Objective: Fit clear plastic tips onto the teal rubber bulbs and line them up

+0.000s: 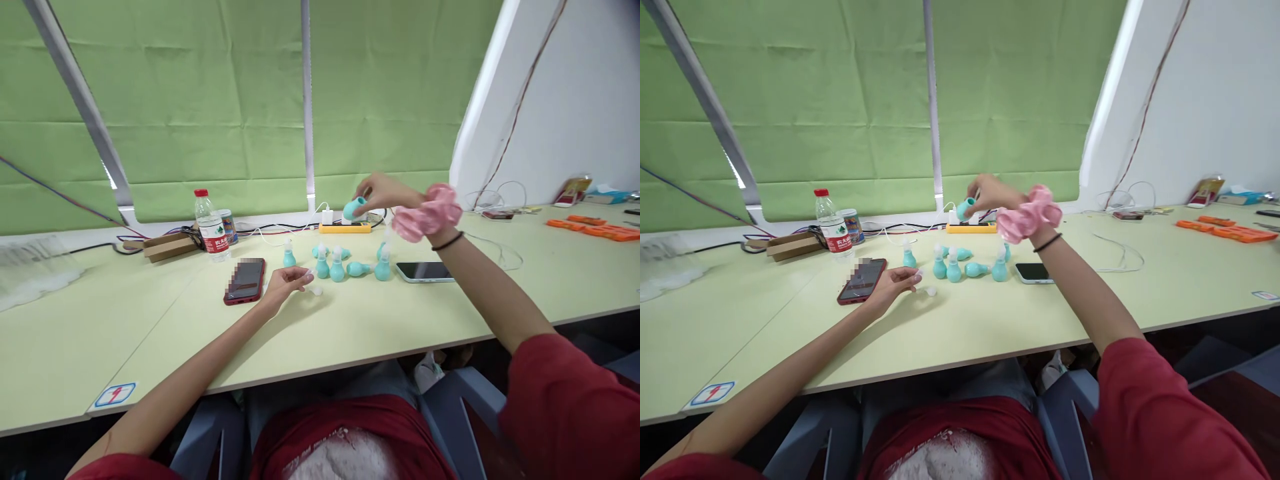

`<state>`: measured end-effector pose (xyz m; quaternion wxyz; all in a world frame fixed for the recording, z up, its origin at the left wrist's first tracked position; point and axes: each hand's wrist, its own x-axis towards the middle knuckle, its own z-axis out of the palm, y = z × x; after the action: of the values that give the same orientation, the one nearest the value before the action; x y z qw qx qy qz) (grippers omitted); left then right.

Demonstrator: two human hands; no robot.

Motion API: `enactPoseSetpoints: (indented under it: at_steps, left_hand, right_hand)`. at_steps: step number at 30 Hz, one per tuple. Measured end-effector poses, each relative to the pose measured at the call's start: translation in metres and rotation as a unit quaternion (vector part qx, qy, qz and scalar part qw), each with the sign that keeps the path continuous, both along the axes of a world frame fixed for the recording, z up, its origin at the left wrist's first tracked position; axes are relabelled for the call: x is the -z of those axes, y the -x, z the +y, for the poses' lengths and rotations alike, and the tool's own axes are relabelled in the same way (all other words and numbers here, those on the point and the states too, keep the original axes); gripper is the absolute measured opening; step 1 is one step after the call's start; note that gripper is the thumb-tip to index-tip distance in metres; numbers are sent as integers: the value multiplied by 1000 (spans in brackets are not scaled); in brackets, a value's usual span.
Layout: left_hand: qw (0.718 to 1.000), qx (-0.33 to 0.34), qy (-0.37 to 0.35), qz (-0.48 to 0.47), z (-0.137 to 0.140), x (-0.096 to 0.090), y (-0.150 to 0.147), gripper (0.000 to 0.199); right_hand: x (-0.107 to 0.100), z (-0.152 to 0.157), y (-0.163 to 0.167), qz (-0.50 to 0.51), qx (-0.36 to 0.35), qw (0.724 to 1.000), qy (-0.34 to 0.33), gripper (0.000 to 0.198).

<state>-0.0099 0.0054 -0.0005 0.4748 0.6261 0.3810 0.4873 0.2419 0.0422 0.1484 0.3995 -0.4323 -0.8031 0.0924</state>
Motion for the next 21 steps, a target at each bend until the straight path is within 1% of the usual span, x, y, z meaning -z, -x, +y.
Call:
enactPoseSetpoints:
  at_steps: [1, 2, 3, 4, 5, 6, 7, 8, 9, 10, 11, 12, 13, 14, 15, 17, 19, 21]
  left_hand:
    - [1000, -10, -4, -1, 0, -1, 0, 33]
    - [1000, -17, -7, -5, 1, -1, 1, 33]
    - [1000, -20, -6, -12, 1, -2, 1, 33]
    - [1000, -18, -4, -22, 1, -3, 2, 33]
    - [999, -13, -1, -31, 1, -3, 2, 32]
    - [999, -7, 1, -39, 1, -3, 3, 32]
    - [999, -1, 3, -45, 1, -4, 3, 32]
    - [999, 6, 3, -49, 1, -4, 3, 34]
    - [999, 12, 3, -53, 0, -4, 3, 37]
    - [998, 17, 3, -56, 0, -3, 2, 41]
    - [998, 22, 6, -58, -1, -3, 2, 43]
    - [998, 26, 11, -59, -1, -3, 1, 43]
    - [998, 27, 18, -57, 0, -2, 1, 42]
    - [998, 27, 24, -54, 0, -1, 1, 39]
    - [998, 26, 28, -52, 1, -1, 1, 36]
    - [998, 23, 30, -55, 4, 1, 2, 31]
    - [997, 18, 29, -70, 7, 2, 4, 28]
    - [996, 16, 34, -85, 8, 3, 5, 27]
  right_hand:
    - [-6, -12, 2, 3, -54, 998, 7, 22]
    - [-8, -24, 6, 25, -126, 992, 23, 23]
    - [-4, -35, 10, 55, -208, 976, 48, 24]
    - [4, -44, 15, 83, -290, 950, 80, 25]
    - [17, -52, 21, 103, -364, 918, 118, 28]
    - [33, -56, 27, 85, -417, 888, 172, 30]
    - [51, -58, 34, 62, -454, 863, 211, 33]
    - [69, -57, 40, 26, -473, 847, 241, 35]
    - [88, -53, 46, 0, -464, 847, 260, 35]
    - [105, -48, 51, -10, -446, 854, 268, 33]
    - [121, -43, 56, -3, -415, 870, 267, 32]
    - [134, -37, 59, 17, -376, 891, 252, 30]
    - [144, -33, 61, 24, -334, 914, 230, 26]
    - [152, -29, 63, 25, -289, 937, 193, 22]
    - [158, -28, 65, 20, -242, 959, 149, 19]
    - [165, -27, 67, -1, -155, 986, 63, 14]
    - [166, -29, 68, -23, -88, 996, 5, 14]
    - [166, -30, 69, -42, -38, 998, -28, 13]
